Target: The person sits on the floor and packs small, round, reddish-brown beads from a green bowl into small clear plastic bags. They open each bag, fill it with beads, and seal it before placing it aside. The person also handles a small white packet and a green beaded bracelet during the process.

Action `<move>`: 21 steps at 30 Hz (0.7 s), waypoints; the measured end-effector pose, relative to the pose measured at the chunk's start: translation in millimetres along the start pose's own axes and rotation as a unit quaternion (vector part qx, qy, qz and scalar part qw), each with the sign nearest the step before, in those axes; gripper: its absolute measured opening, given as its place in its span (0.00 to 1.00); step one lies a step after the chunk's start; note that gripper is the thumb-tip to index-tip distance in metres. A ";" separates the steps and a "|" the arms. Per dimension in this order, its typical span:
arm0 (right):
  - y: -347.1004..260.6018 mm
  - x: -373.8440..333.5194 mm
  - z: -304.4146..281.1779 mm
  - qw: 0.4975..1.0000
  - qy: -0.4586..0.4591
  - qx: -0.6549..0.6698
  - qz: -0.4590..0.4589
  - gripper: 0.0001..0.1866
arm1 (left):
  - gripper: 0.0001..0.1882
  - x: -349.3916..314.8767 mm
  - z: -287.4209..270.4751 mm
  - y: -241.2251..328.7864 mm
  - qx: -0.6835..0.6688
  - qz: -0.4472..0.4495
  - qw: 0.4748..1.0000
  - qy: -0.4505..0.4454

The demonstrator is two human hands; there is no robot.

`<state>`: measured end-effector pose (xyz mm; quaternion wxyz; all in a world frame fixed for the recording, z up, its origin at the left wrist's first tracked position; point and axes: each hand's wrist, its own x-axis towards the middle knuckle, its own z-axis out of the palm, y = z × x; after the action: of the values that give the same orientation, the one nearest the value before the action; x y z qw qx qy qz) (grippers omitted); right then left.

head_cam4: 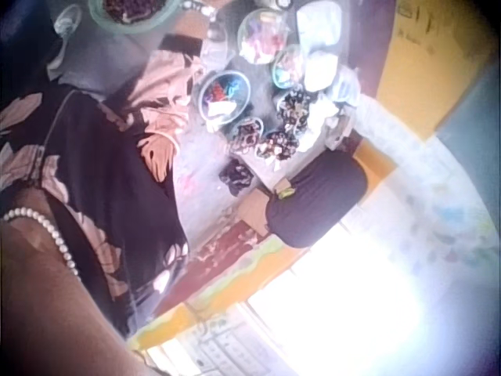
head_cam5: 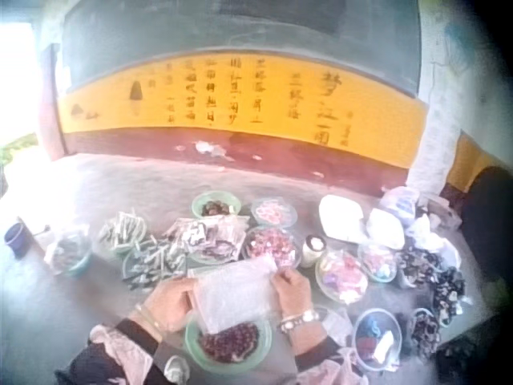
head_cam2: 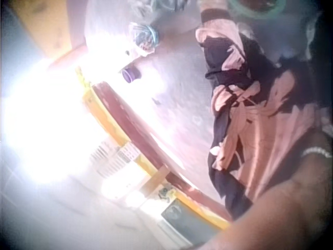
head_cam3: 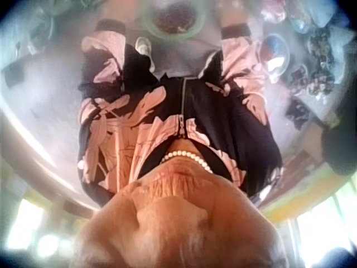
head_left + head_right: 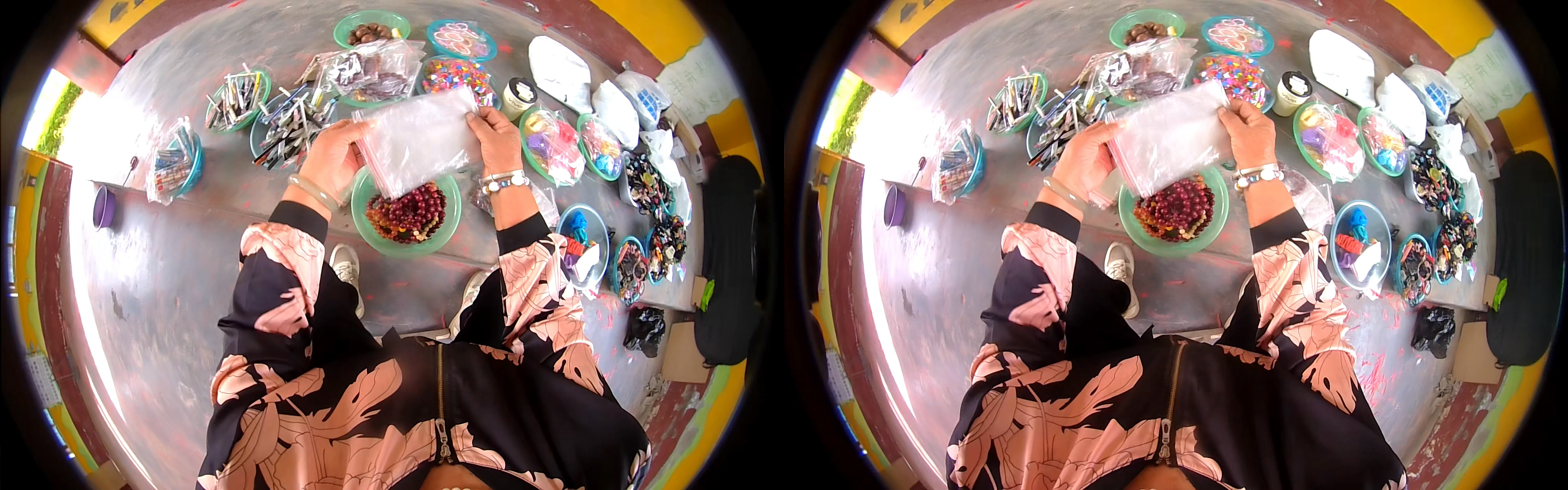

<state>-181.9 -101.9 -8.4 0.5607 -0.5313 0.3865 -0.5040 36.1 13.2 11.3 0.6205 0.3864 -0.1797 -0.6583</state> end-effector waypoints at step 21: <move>189.2 49.9 146.7 0.791 -0.264 -0.543 0.100 0.13 | 0.04 -4.7 -209.5 -76.2 -0.069 -0.129 0.958 0.245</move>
<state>-0.9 -134.1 -169.8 0.3072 -0.8191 0.4845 0.0070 137.5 81.2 -175.3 0.5801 0.5122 0.0751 -0.6289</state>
